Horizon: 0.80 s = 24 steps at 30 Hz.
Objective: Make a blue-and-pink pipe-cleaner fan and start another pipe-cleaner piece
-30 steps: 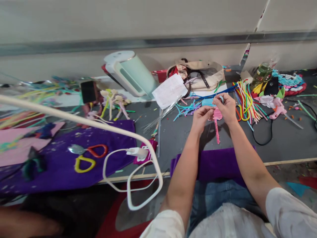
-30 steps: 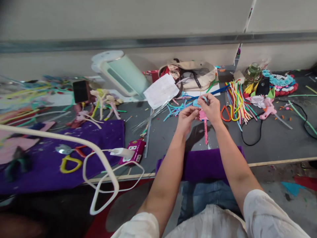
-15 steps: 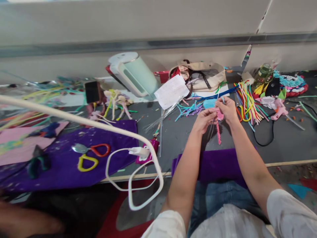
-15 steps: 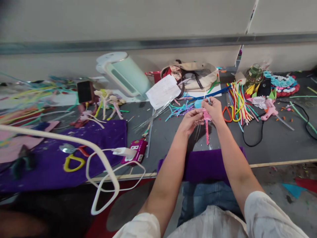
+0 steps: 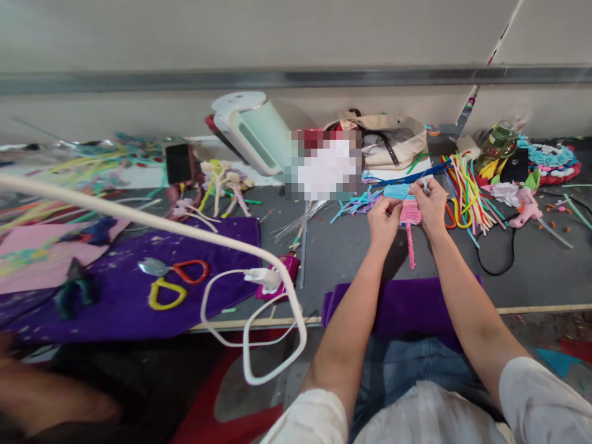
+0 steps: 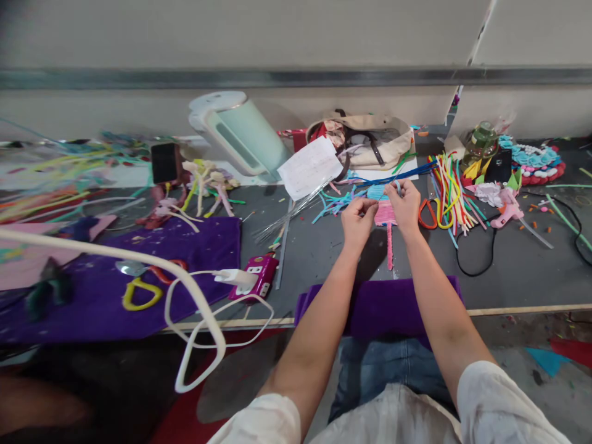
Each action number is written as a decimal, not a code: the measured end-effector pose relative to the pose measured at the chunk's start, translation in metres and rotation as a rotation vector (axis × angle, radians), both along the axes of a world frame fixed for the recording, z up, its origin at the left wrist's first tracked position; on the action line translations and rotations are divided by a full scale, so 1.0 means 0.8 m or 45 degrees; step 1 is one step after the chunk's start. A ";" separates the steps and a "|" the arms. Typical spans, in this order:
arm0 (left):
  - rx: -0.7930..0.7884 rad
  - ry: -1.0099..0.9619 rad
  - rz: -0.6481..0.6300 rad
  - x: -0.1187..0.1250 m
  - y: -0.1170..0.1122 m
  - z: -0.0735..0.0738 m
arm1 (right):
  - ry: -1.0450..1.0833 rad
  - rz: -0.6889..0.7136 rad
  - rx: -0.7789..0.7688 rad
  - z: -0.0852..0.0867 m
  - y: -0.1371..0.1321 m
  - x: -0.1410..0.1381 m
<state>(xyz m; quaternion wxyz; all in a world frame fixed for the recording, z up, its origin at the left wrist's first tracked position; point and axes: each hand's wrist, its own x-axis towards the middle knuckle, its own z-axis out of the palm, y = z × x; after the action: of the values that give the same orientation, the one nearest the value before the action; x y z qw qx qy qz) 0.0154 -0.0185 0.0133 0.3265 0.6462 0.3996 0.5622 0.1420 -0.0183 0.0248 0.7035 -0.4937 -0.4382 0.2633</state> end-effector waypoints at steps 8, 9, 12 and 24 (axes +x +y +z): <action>-0.284 -0.327 0.029 -0.005 0.020 -0.017 | 0.171 0.334 -0.245 0.006 -0.004 -0.013; -0.313 -0.363 0.019 -0.005 0.021 -0.017 | 0.165 0.348 -0.267 0.005 -0.004 -0.014; -0.369 -0.446 -0.002 -0.005 0.023 -0.017 | 0.121 0.384 -0.267 0.002 -0.003 -0.016; 0.003 -0.103 0.096 -0.013 0.032 -0.017 | 0.316 0.565 -0.397 -0.013 0.007 -0.022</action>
<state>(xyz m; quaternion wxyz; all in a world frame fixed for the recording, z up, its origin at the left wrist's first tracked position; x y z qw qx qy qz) 0.0053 0.0072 -0.0005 0.3204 0.6077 0.4095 0.6003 0.1242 -0.0130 0.0144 0.5927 -0.4520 -0.4001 0.5332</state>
